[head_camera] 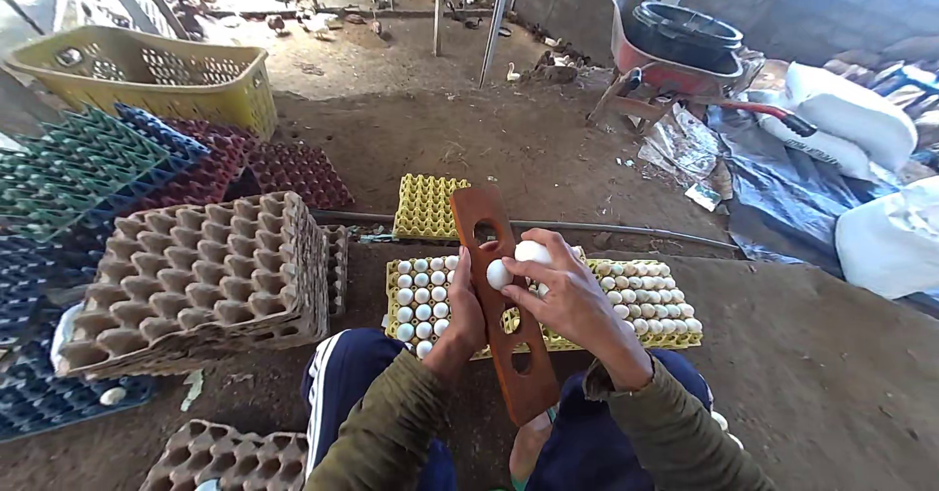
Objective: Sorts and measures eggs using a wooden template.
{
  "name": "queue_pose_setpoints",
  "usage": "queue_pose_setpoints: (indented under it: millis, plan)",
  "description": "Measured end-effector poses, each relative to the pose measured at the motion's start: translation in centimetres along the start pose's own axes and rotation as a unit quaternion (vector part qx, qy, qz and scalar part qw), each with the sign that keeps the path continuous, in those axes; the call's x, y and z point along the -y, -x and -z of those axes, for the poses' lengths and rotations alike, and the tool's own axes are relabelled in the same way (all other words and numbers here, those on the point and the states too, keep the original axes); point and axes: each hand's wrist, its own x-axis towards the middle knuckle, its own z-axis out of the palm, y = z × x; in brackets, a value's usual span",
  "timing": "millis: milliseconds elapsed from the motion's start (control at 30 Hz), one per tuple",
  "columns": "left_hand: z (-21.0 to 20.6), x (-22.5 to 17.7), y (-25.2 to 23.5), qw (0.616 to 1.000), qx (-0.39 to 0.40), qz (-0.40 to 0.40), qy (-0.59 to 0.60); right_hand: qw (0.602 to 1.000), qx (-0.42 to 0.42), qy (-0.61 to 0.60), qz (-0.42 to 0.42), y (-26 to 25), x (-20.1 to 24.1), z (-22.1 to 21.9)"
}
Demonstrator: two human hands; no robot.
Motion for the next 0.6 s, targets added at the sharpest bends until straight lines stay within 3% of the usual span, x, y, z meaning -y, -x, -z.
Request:
queue_pose_setpoints:
  millis: [267, 467, 600]
  plan:
    - [-0.5, -0.2, -0.3, 0.999, -0.009, -0.014, -0.049, 0.999, -0.051, 0.019, -0.004, 0.0, -0.1, -1.1]
    - [-0.3, 0.0, -0.5, 0.991, 0.038, -0.066, -0.112, 0.997, -0.065, 0.048, -0.018, -0.1, 0.1, -1.1]
    - [-0.3, 0.1, -0.2, 0.996, 0.030, -0.028, -0.083, 0.992, -0.121, 0.046, 0.002, -0.1, -0.2, -1.5]
